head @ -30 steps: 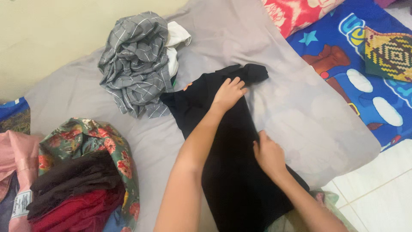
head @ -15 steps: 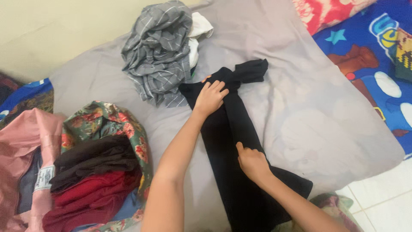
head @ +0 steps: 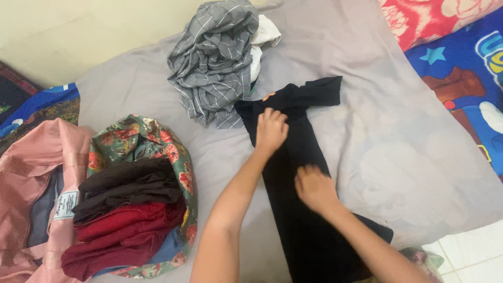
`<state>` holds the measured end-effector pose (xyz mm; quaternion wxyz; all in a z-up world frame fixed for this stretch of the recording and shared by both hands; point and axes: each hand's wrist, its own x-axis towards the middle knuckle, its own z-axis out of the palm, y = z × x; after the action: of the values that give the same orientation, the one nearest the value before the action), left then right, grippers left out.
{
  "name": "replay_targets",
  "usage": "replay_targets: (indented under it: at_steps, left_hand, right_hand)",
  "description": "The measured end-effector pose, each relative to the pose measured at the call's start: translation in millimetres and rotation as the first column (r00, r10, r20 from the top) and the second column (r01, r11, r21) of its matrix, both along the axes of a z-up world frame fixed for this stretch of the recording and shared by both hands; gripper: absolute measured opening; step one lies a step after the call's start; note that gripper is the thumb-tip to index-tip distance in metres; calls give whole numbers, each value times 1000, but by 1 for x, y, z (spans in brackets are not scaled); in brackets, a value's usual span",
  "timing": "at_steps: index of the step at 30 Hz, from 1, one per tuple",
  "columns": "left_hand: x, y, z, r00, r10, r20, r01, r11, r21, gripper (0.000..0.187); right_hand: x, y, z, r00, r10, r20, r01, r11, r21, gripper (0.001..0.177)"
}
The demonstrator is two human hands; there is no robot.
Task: The person folds a black garment by hand on a bed, places it into a bag, and then lays out and starts folding a checkered shirt.
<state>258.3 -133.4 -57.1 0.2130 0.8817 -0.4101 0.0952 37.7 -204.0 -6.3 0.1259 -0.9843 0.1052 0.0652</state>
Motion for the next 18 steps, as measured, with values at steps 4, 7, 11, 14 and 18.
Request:
replay_targets:
  at_steps: [4, 7, 11, 14, 18]
  left_hand:
    - [-22, -1, -10, 971, -207, 123, 211, 977, -17, 42]
    - [-36, 10, -24, 979, -187, 76, 191, 981, -44, 52]
    - [-52, 19, -35, 997, -60, 42, 60, 998, -2, 58]
    - [-55, 19, -33, 998, -24, 58, 24, 1000, -1, 60]
    - [-56, 20, -28, 1000, -3, 31, 2, 999, 37, 64]
  right_hand:
    - [28, -22, -23, 955, 3, 295, -1, 1000, -7, 46]
    - [38, -26, -47, 930, 26, 368, -21, 1000, -18, 59]
    - [38, -29, -61, 957, 42, 287, -15, 995, -96, 61]
    - [39, -29, -62, 963, 39, 268, -14, 996, -93, 60]
    - [52, -36, -65, 974, 29, 226, -19, 999, -47, 60]
